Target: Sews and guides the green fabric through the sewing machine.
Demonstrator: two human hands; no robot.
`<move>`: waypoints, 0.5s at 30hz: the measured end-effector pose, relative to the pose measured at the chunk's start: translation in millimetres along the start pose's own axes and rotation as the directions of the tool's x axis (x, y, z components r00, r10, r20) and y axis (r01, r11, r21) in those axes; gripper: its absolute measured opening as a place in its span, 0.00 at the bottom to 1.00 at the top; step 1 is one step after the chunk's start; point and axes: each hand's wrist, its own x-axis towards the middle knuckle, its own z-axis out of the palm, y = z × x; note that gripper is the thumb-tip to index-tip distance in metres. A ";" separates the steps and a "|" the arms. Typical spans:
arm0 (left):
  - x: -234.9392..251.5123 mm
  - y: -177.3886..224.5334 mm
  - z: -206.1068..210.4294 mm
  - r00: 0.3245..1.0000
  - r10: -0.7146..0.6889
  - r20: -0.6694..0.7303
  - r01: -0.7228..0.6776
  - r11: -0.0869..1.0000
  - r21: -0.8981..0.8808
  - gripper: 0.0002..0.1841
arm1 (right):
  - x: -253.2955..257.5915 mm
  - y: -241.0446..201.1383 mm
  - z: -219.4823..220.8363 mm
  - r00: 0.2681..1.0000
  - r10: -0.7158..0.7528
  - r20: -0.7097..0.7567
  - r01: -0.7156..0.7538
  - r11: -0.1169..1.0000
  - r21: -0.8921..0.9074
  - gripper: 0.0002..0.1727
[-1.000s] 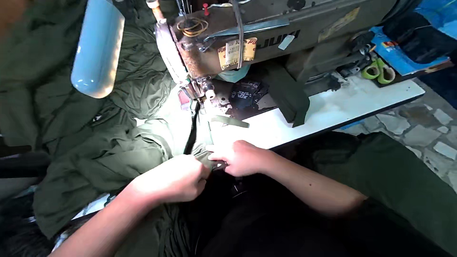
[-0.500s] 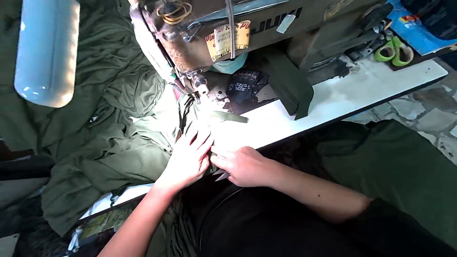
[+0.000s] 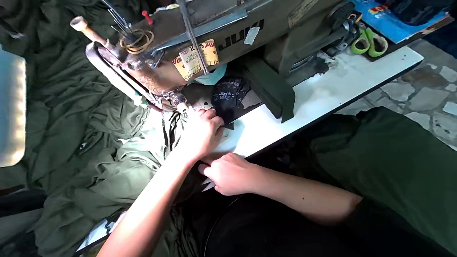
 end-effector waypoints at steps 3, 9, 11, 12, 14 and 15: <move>-46.1 3.9 -15.3 0.984 0.023 -0.177 -0.033 0.998 -0.051 0.10 | -5.7 -1.0 4.7 1.000 0.016 0.021 -0.015 1.000 -0.010 0.28; -124.1 7.3 24.6 0.962 -0.121 -0.245 0.088 0.986 -0.141 0.12 | -13.0 0.0 18.6 0.999 0.021 -0.029 -0.022 0.999 -0.038 0.29; -126.3 8.7 27.6 0.952 -0.132 -0.275 0.090 0.983 -0.159 0.12 | -13.2 0.1 20.6 0.998 0.022 -0.050 -0.025 0.998 -0.053 0.29; -124.8 10.2 26.0 0.948 -0.121 -0.294 0.076 0.984 -0.158 0.11 | -13.3 0.9 23.1 0.997 0.016 -0.077 -0.020 0.998 -0.059 0.27; -122.7 12.0 26.5 0.947 -0.084 -0.310 0.043 0.990 -0.136 0.10 | -13.5 1.5 27.4 0.994 0.015 -0.107 -0.023 0.997 -0.080 0.25; -123.1 11.9 29.3 0.951 -0.075 -0.302 0.034 0.990 -0.137 0.10 | -13.8 1.1 28.6 0.994 0.022 -0.111 -0.032 0.996 -0.088 0.25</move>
